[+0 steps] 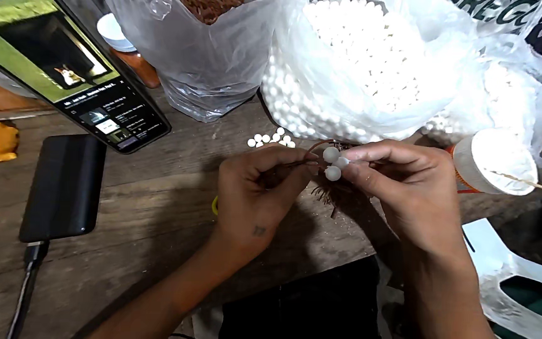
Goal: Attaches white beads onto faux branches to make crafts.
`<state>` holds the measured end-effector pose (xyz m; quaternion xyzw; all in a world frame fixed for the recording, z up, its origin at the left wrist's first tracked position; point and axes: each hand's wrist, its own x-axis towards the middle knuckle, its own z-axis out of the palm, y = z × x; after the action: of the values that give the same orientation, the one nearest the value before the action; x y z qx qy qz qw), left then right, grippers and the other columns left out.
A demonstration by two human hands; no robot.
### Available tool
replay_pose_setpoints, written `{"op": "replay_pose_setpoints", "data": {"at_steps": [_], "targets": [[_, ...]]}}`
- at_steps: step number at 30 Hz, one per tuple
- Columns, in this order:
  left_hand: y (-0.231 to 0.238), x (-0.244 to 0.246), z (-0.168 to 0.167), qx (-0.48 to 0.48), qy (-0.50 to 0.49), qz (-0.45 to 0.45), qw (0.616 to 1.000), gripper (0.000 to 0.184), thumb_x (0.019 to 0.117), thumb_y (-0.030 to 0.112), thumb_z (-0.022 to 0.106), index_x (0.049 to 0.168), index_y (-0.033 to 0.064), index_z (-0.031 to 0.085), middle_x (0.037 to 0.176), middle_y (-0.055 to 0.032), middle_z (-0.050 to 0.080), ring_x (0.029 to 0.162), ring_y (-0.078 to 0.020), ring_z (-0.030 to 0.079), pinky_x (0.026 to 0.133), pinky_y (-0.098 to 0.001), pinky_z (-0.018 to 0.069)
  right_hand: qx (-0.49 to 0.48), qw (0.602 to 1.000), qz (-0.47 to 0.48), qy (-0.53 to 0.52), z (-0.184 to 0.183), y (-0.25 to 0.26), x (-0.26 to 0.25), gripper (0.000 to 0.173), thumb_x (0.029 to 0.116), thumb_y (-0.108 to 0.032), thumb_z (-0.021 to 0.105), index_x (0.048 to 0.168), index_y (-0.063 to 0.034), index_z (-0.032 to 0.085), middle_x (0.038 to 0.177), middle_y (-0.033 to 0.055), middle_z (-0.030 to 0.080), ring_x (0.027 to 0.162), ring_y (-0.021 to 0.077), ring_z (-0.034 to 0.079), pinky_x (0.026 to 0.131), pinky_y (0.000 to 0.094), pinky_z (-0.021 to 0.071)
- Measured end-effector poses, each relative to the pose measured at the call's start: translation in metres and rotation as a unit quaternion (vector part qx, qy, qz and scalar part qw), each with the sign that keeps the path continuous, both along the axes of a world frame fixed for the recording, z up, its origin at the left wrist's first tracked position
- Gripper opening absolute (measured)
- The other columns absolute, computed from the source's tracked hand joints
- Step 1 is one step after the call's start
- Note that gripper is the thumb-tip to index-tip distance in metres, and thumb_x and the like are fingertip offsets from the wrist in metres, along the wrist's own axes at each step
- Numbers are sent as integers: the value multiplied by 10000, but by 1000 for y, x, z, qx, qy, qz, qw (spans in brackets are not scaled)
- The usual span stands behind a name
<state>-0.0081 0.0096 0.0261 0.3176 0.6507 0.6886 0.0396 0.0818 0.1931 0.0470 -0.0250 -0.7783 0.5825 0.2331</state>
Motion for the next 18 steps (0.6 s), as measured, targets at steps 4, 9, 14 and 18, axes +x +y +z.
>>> {"op": "replay_pose_setpoints", "data": {"at_steps": [4, 9, 14, 18], "targets": [[0, 1, -2, 5, -9, -3, 1000, 132, 876, -37, 698, 981, 22, 750, 884, 56, 720, 629, 45, 602, 562, -120, 530, 22, 1000, 15, 11, 1, 3, 1, 147, 844, -37, 770, 976, -100, 778, 776, -87, 698, 621, -17, 589, 568, 137, 517], [0, 1, -2, 6, -20, -8, 1000, 134, 881, -35, 683, 969, 42, 748, 857, 73, 712, 616, 43, 587, 550, -121, 514, 69, 997, 36, 24, 5, 5, 1, 104, 860, -62, 758, 963, -71, 771, 869, -72, 708, 666, -40, 567, 570, 115, 479], [0, 2, -3, 5, -26, -15, 1000, 148, 885, -34, 680, 981, 57, 747, 810, 91, 710, 609, 46, 587, 547, -119, 504, 127, 991, 35, 28, 14, 5, 1, 122, 868, -47, 737, 984, -35, 773, 926, -35, 713, 691, -32, 577, 572, 114, 482], [0, 3, -4, 11, -31, -14, 999, 146, 889, -18, 682, 972, 76, 757, 823, 96, 712, 619, 42, 592, 553, -119, 508, 152, 987, 35, 34, 16, 6, 0, 126, 877, -42, 724, 990, -32, 780, 915, -30, 706, 704, -28, 583, 586, 114, 491]]}}
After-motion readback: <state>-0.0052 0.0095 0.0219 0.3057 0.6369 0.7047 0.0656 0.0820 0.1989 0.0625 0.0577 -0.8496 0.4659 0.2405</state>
